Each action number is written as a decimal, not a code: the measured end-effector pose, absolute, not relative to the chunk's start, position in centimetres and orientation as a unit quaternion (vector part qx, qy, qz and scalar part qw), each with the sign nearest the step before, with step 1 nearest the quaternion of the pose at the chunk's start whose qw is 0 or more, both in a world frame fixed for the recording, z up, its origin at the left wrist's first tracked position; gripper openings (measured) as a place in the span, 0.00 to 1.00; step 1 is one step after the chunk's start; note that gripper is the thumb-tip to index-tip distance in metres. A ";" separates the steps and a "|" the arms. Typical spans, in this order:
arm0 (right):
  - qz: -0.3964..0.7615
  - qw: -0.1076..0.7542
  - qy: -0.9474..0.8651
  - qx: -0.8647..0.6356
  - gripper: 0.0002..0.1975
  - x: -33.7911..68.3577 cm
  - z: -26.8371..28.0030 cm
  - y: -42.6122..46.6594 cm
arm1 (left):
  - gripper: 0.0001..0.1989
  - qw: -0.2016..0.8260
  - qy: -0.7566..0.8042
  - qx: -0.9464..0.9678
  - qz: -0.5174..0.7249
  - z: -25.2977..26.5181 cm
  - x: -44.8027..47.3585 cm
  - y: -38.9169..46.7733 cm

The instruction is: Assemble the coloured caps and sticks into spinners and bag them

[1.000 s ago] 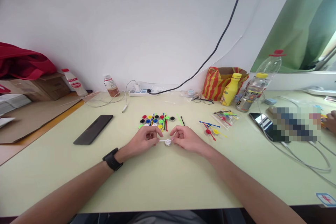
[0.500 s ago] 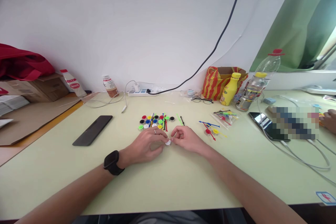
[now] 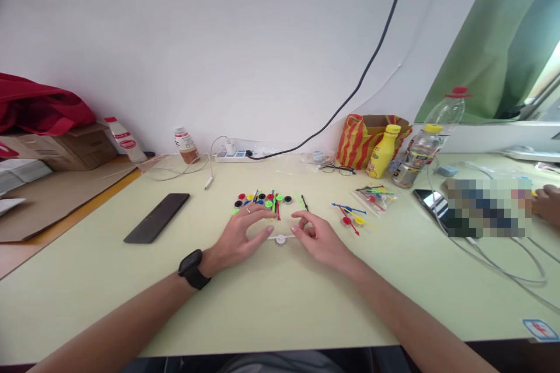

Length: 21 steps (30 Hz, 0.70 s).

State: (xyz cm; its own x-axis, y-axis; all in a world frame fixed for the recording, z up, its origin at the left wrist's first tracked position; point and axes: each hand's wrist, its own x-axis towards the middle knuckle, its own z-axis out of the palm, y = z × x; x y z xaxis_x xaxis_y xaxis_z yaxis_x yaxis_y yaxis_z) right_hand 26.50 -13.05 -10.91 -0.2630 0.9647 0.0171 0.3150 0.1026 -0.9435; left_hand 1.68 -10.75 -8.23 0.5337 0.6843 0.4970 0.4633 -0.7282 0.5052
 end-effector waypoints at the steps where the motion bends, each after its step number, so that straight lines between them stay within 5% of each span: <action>1: 0.452 0.361 -0.642 -0.504 0.27 26.5 -10.7 -13.1 | 0.11 0.162 0.343 0.854 0.357 -8.2 1.6 -10.7; 4: 0.467 0.347 -0.634 -0.508 0.24 26.5 -10.0 -13.4 | 0.10 0.166 0.351 0.847 0.363 -8.2 1.6 -10.5; 9: 0.537 0.398 -0.628 -0.399 0.37 27.2 -8.8 -13.7 | 0.09 0.149 0.352 0.846 0.373 -8.4 1.6 -10.4; 21: 0.233 0.395 -0.705 -0.541 0.14 29.4 -11.1 -10.4 | 0.09 0.155 0.364 0.839 0.374 -8.3 1.7 -10.5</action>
State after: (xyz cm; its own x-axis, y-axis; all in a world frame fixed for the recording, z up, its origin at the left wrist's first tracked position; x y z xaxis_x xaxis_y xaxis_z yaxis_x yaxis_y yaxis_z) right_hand 29.38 -10.40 -11.07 -0.1019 0.9470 0.3048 0.5796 0.3055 -0.7555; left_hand 1.71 -10.48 -8.35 0.4550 0.7264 0.5151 0.4937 -0.6872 0.5330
